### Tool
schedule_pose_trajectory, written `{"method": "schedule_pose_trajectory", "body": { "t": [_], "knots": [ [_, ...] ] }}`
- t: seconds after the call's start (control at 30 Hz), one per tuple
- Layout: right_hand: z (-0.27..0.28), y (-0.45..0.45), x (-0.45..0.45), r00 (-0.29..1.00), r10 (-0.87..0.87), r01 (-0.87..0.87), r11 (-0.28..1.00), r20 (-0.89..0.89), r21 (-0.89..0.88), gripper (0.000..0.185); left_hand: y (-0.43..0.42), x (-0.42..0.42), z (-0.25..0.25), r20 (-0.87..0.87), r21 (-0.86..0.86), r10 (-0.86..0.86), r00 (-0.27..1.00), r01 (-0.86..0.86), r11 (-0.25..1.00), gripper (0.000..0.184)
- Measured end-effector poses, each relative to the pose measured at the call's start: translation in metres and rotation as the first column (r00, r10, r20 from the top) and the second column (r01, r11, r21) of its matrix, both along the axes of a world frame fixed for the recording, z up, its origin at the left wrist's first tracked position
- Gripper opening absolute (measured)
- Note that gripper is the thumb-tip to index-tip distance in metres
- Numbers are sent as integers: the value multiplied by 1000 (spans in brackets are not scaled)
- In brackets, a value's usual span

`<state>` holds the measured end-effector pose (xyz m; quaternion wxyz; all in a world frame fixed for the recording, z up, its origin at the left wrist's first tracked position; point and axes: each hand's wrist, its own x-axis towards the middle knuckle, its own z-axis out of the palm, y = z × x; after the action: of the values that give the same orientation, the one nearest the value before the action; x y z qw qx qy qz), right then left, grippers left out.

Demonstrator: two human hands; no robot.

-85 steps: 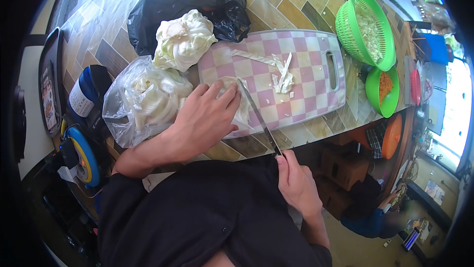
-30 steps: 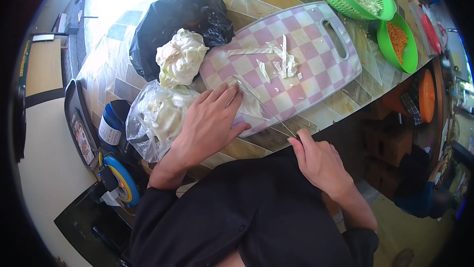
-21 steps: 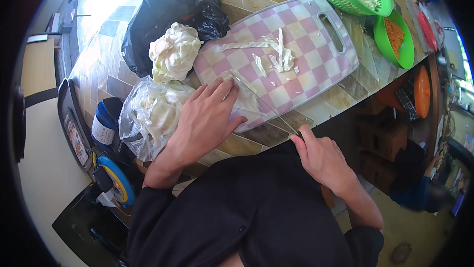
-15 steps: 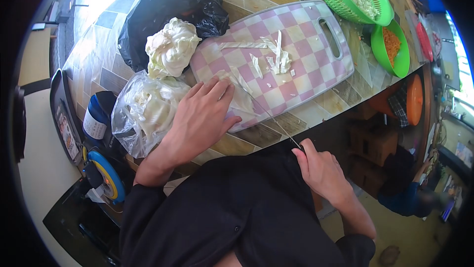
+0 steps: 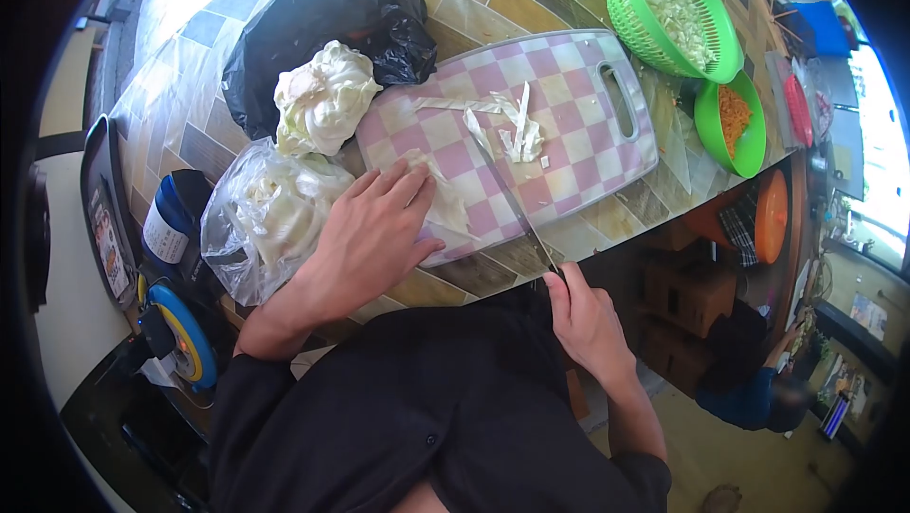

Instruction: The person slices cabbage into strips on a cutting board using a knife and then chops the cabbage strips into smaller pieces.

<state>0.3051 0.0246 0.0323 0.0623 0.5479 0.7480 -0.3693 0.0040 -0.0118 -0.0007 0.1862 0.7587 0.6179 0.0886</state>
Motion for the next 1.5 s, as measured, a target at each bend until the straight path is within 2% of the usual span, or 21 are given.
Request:
{"method": "schedule_pose_trajectory", "body": {
  "t": [0.1,0.3,0.37,0.47,0.57,0.67,0.77,0.9,1.0,1.2,1.5],
  "knots": [
    [9,2,-6,999,19,-20,999,-37,-32,21,-2,1,-2,-25,10,-4,1000,4,1000,64],
    [20,4,-19,992,122,-121,990,13,-68,23,-2,5,1,-65,1,-2,998,2,1000,67],
    [17,6,-20,989,144,-141,987,36,-72,24,-1,6,0,-53,0,5,999,-5,1000,67],
    [14,7,-22,982,178,-173,982,64,-68,24,1,6,7,24,-120,49,999,-46,992,64],
    [14,7,-26,974,210,-206,977,87,-49,24,-2,5,-1,27,-26,40,999,-39,999,61],
    [12,9,-30,969,233,-231,973,82,-29,23,-1,3,-1,54,-30,32,998,-30,999,60],
    [4,15,-44,964,260,-260,966,58,0,23,2,2,4,76,-119,37,996,-27,993,59],
    [-4,22,-43,960,281,-281,960,13,15,25,2,1,1,114,-100,38,993,-27,995,57],
    [11,16,-28,960,256,-248,966,116,-77,25,2,1,1,120,-112,51,991,-38,993,56],
    [36,-1,4,954,231,-203,967,192,-153,26,2,3,2,106,-99,39,994,-28,995,54],
    [27,-13,16,965,202,-183,976,169,-121,26,1,2,1,113,-100,38,993,-27,995,54]
  ]
}}
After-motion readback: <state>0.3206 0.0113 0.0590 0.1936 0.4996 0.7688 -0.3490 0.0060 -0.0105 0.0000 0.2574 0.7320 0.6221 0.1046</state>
